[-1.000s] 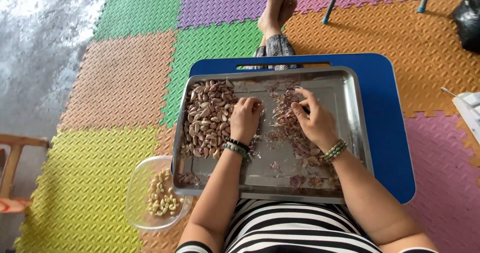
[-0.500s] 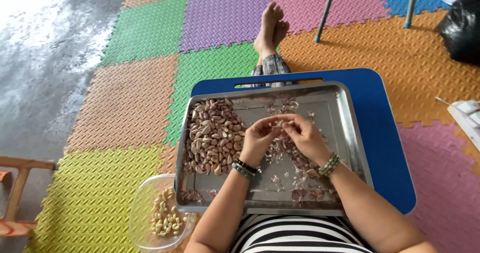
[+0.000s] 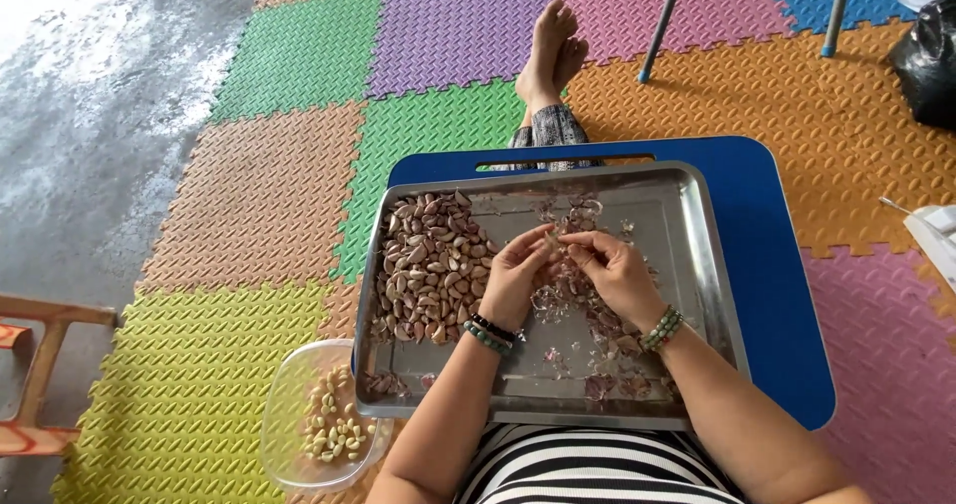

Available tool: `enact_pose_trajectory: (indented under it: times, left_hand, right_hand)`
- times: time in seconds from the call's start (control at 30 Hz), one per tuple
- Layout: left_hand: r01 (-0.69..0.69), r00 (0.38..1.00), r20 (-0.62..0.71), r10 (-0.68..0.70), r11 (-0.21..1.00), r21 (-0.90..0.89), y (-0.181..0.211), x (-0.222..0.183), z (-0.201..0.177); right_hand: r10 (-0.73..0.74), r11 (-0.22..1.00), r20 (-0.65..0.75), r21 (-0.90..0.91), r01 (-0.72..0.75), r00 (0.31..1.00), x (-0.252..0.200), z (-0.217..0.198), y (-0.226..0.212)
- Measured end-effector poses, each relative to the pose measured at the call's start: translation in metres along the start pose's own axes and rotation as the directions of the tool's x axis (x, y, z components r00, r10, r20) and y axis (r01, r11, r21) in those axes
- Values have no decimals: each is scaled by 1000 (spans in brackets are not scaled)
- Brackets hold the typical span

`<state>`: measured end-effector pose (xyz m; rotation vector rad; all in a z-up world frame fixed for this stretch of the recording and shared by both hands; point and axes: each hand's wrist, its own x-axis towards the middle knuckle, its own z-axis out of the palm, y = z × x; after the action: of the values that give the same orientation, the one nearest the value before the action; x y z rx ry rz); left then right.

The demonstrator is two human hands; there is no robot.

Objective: Manually peeling individual garlic cloves and separating the skins into a metal tray.

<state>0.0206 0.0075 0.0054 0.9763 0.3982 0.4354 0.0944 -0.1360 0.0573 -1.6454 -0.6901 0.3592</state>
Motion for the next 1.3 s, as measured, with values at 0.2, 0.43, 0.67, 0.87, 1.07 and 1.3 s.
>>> enact_pose_trajectory:
  times: [0.2,0.43,0.67,0.87,1.07,1.3]
  left_hand:
    - [-128,990,-47,135,984,122,9,-5,6]
    - [-176,982,-34,185,965,193,4,-5,6]
    - [-210,976,-14,219,948,240,2,-6,6]
    - [-193,980,-14,200,959,210,3,-9,10]
    - [-157,987,-22,161,977,143,6,-12,14]
    - [-146,988,-16,151,974,174,5,-12,15]
  right_hand:
    - [12,999,-27,52,-11,1000,1,2,-1]
    - [35,995,4,93,-35,999,-2,3,-5]
    - [3,994,-25,107,0,1000,1,3,1]
    - [-21,996,-28,81,23,999,-1,3,2]
    - [-35,998,-44,50,37,998,0,4,3]
    - [-37,999,-94,21,39,995,-1,7,4]
